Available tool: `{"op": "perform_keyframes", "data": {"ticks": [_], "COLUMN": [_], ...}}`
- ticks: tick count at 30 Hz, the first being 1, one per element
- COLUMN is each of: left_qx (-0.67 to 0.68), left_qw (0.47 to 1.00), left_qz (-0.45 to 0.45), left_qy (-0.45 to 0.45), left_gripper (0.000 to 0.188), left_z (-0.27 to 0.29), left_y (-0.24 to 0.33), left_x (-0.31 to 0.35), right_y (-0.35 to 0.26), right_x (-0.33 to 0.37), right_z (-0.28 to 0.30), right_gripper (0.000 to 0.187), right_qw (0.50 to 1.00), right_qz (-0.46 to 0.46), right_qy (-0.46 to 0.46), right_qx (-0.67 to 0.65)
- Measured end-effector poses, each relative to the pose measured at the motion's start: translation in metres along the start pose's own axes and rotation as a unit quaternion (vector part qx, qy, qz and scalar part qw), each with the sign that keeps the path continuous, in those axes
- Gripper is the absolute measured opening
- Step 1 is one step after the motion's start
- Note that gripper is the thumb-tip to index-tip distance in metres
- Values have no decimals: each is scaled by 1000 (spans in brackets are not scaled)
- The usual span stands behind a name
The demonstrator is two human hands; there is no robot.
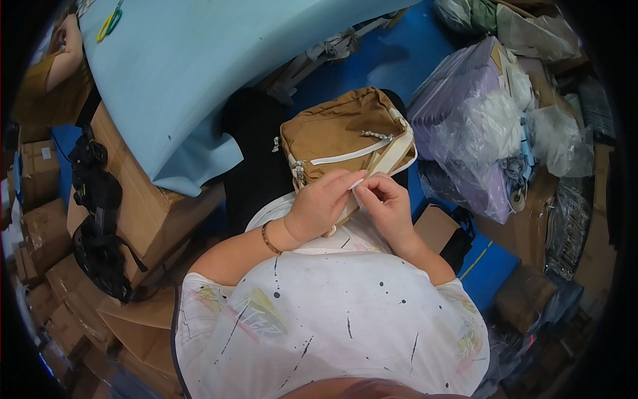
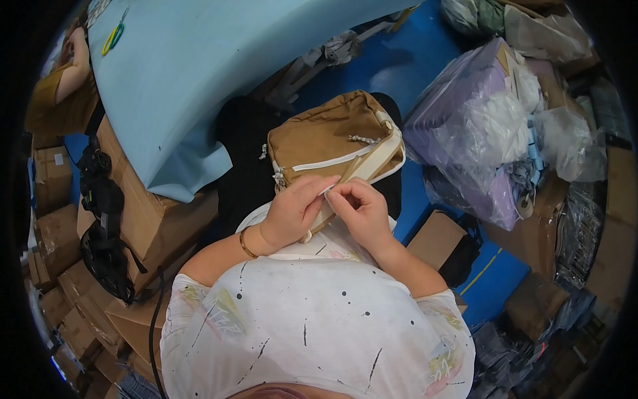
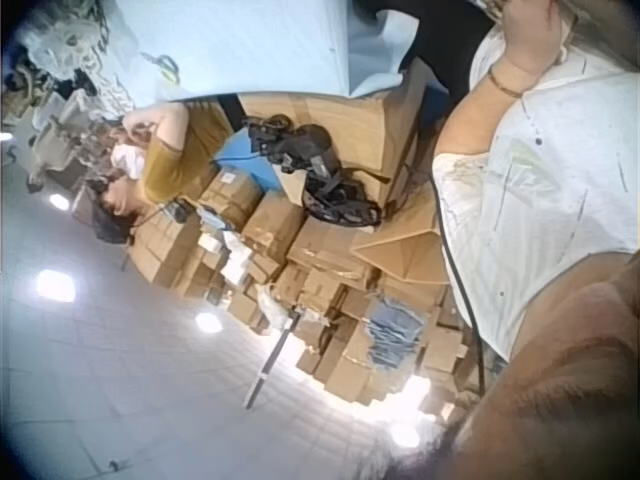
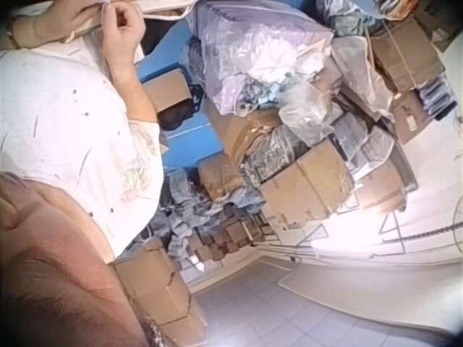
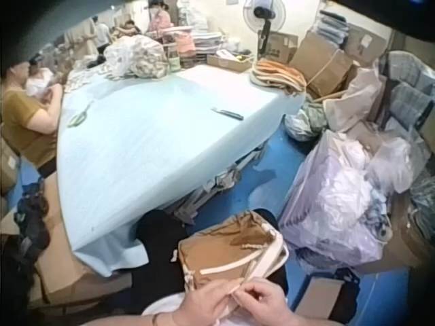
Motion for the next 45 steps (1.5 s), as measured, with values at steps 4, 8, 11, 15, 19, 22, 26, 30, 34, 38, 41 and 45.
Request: {"op": "perform_keyframes", "data": {"ticks": [4,8,11,15,19,22,26,30,34,38,41,45], "left_qx": [-32,-69,-76,-109,-126,-131,-132,-130,-121,-129,-136,-123], "left_qw": [998,996,991,988,985,982,978,979,983,981,980,983], "left_qz": [-46,-56,-105,-109,-119,-136,-159,-160,-140,-147,-144,-139], "left_qy": [16,-5,10,6,5,6,-6,-2,-9,12,7,-6], "left_gripper": [46,45,42,37,32,32,34,36,35,30,31,33], "left_z": [3,1,0,0,0,-1,-3,-6,-4,-3,-5,-5], "left_y": [10,16,22,29,30,29,33,28,33,30,28,33], "left_x": [0,2,2,2,2,3,5,6,3,6,6,2], "right_y": [5,7,11,28,27,19,26,34,42,28,29,45], "right_x": [0,0,0,4,10,14,20,19,22,20,19,13], "right_z": [2,0,1,4,0,2,2,-4,-3,8,8,6], "right_gripper": [10,11,11,11,13,12,11,12,11,11,12,14], "right_qw": [997,987,980,974,976,974,962,917,921,993,990,971], "right_qz": [-61,-125,-157,-153,-141,-123,-177,-245,-226,-54,-82,-136], "right_qy": [-28,-69,-71,-56,-50,-35,-54,-69,-48,-7,-7,-34], "right_qx": [-33,-77,-96,-156,-156,-185,-199,-308,-313,-106,-117,-194]}}
Point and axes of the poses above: each hand's wrist, its own x-axis away from the middle knuckle, its own z-axis out of the back of the hand, y = z × x, the point moved 8 cm from there along -x, towards the middle knuckle, and after that the axes turned 4 degrees about x, right-handed, at the moved point
